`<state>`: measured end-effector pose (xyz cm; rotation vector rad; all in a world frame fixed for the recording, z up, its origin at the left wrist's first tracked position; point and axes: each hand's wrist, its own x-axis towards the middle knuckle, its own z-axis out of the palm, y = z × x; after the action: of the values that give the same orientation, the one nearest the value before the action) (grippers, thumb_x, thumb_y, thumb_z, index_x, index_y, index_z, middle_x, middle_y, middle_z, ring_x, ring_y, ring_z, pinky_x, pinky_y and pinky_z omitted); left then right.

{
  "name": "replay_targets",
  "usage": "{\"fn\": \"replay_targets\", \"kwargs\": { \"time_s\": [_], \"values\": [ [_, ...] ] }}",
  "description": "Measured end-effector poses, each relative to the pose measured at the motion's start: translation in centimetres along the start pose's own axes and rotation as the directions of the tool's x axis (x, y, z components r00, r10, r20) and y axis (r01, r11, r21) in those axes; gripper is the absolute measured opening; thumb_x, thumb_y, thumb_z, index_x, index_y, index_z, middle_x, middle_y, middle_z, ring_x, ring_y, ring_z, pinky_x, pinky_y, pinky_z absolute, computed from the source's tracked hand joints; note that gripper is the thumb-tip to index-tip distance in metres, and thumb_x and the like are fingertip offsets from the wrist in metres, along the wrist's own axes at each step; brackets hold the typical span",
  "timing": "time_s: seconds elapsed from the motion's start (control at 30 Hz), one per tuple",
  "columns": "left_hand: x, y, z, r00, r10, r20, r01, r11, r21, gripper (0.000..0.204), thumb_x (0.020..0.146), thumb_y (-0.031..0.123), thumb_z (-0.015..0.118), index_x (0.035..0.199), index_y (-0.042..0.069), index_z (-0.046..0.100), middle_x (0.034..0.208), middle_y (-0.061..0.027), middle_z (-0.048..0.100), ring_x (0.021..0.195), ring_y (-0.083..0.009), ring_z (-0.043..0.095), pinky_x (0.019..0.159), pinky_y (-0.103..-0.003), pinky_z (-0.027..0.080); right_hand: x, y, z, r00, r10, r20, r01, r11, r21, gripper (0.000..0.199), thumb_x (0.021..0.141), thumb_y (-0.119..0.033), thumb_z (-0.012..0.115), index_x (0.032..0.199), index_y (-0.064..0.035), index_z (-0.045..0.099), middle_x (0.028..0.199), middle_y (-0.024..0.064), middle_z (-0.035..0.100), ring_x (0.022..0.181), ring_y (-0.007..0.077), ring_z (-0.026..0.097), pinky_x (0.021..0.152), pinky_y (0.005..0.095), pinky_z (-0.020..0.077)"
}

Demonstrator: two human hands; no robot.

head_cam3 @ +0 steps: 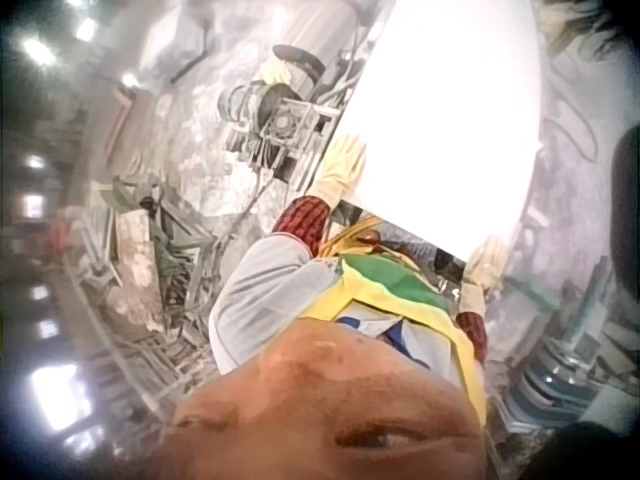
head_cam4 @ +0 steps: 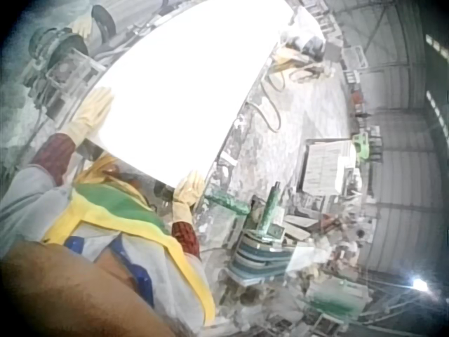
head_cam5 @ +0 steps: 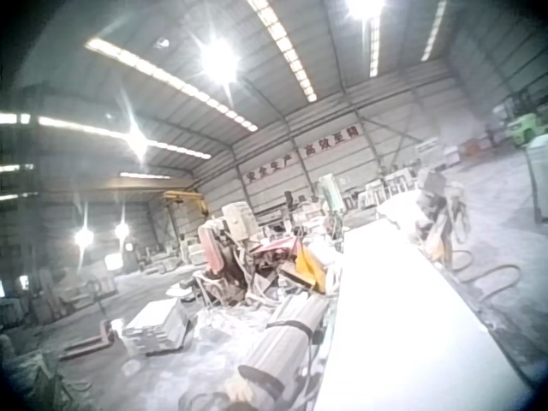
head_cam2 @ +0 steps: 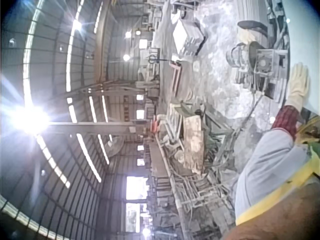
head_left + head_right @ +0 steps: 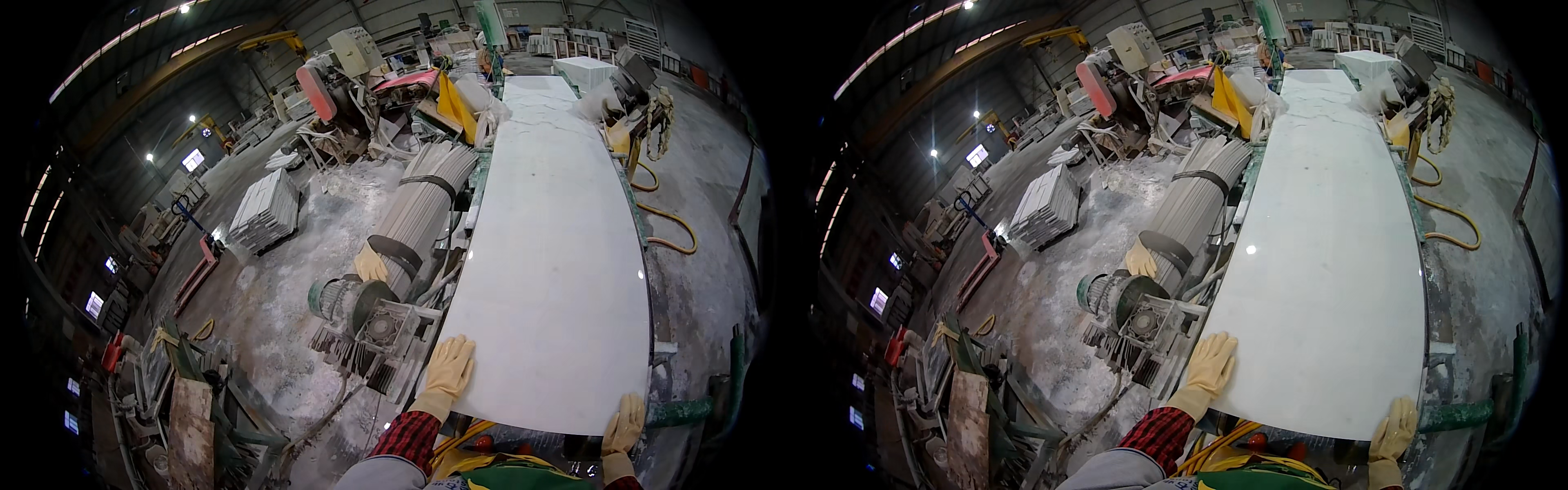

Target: The person repeatedly picks up large white rectangular slabs and feeds them into a processing machine with rollers. The slabs are handled one at a time and moved along the conveyor system.

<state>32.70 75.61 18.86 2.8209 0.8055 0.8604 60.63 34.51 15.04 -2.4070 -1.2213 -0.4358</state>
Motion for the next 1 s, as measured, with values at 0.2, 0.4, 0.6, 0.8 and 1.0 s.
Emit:
{"fn": "replay_targets", "kwargs": {
  "time_s": [0.2,0.4,0.6,0.8,1.0],
  "values": [
    [0.0,0.2,-0.1,1.0,0.0,-0.002,0.0,1.0,-0.009,0.043,0.092,0.02,0.067,0.133,0.009,0.061,0.137,-0.0175,0.06,0.125,-0.0391,0.055,0.11,-0.05,0.041,-0.2,-0.6,-0.5,0.999,0.04,-0.011,-0.039,0.998,0.048,0.044,0.099,-0.012,0.048,0.137,0.0079,0.058,0.144,0.0315,0.055,0.134,0.0531,0.048,0.117,0.0603,0.0352],
    [-0.3,0.1,0.2,1.0,-0.003,0.012,0.003,1.0,0.006,0.042,0.092,0.02,0.068,0.132,0.01,0.061,0.137,-0.0168,0.061,0.126,-0.0389,0.055,0.11,-0.051,0.041,-3.3,-2.1,-1.0,0.993,0.091,-0.075,-0.096,0.994,-0.053,0.041,0.096,-0.003,0.057,0.135,0.0064,0.061,0.136,0.0297,0.061,0.126,0.0493,0.057,0.113,0.0542,0.0427],
    [-0.6,0.0,0.6,0.999,-0.001,0.041,0.0,1.0,0.014,0.042,0.092,0.019,0.067,0.132,0.009,0.061,0.137,-0.0166,0.061,0.126,-0.0385,0.055,0.11,-0.05,0.041,-4.8,-6.5,-5.9,0.961,-0.094,-0.261,0.175,0.936,0.306,0.036,0.097,-0.001,0.066,0.132,0.0068,0.064,0.132,0.0251,0.066,0.122,0.0439,0.062,0.109,0.0491,0.0488],
    [-1.0,0.1,-0.5,0.996,-0.019,0.089,0.014,0.998,0.054,0.042,0.093,0.022,0.066,0.133,0.008,0.061,0.137,-0.0172,0.061,0.126,-0.0379,0.055,0.11,-0.052,0.04,-9.6,-6.9,-4.4,0.904,-0.228,0.362,-0.044,0.793,0.608,0.037,0.104,-0.012,0.059,0.137,0.0061,0.06,0.137,0.027,0.063,0.12,0.0431,0.064,0.108,0.0484,0.0497],
    [-0.8,-0.5,1.2,0.997,0.055,0.06,-0.056,0.998,0.025,0.04,0.096,0.02,0.063,0.134,0.006,0.061,0.138,-0.023,0.059,0.127,-0.0431,0.054,0.11,-0.054,0.04,-5.2,-13.8,2.2,0.529,-0.135,0.838,-0.663,-0.682,0.308,0.046,0.116,-0.029,0.032,0.15,0.0012,0.038,0.158,0.0251,0.04,0.144,0.041,0.044,0.126,0.0515,0.0332]
  ]
}}
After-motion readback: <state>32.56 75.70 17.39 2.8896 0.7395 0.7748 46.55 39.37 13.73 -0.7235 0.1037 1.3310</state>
